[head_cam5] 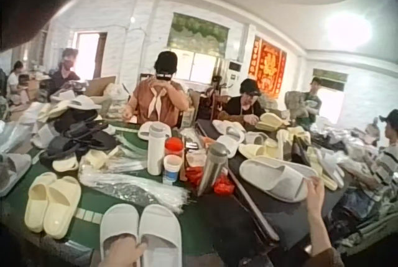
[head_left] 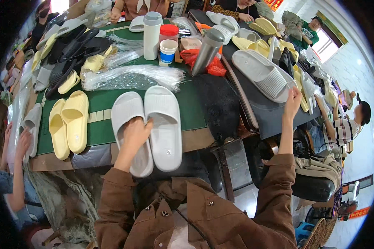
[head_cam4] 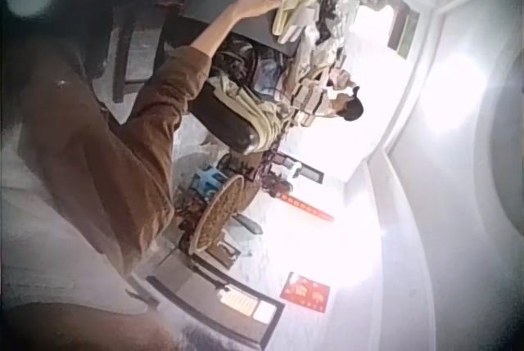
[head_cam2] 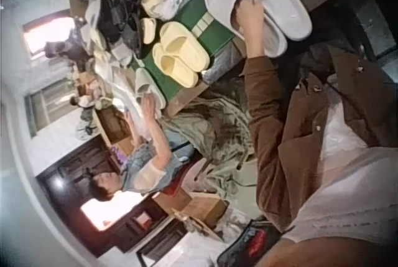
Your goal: The person assembles plastic slippers by inserting small circular stickers into the footbeds. They handle white, yellow, and black slippers, picking them up, applying the stickers, and placing them back on the table. The task is performed by hand without tools.
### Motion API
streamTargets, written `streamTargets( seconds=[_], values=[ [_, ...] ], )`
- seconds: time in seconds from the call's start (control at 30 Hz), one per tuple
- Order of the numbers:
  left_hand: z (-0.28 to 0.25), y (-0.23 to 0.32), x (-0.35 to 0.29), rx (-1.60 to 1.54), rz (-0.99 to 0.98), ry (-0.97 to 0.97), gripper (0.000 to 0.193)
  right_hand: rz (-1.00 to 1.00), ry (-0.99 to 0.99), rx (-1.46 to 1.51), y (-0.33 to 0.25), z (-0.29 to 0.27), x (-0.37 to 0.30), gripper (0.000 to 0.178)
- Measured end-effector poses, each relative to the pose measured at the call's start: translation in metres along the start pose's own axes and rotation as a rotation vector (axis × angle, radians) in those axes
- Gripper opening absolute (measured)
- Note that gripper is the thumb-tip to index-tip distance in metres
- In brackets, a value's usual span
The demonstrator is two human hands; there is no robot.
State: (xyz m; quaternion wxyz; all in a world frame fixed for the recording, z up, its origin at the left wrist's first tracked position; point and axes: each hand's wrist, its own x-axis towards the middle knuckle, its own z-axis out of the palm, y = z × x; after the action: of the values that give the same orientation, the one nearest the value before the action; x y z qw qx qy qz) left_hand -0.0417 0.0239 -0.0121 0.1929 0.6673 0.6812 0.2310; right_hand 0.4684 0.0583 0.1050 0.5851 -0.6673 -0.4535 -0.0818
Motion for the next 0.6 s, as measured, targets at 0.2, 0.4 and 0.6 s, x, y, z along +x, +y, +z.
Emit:
streamTargets(
  seconds=[0.2,0.4,0.6],
  values=[
    [-0.051,-0.055,0.003,0.105,-0.085,0.158,0.051,-0.007,-0.188,-0.027,0.064,-0.008,0.039,0.060],
    [-0.110,-0.148,0.002,0.192,-0.286,0.261,0.058,0.181,-0.277,0.075,0.023,0.029,0.025,0.060],
    [-0.124,-0.212,0.026,0.190,-0.258,0.327,0.060,0.156,-0.240,0.191,0.024,0.000,0.029,0.044]
  ],
)
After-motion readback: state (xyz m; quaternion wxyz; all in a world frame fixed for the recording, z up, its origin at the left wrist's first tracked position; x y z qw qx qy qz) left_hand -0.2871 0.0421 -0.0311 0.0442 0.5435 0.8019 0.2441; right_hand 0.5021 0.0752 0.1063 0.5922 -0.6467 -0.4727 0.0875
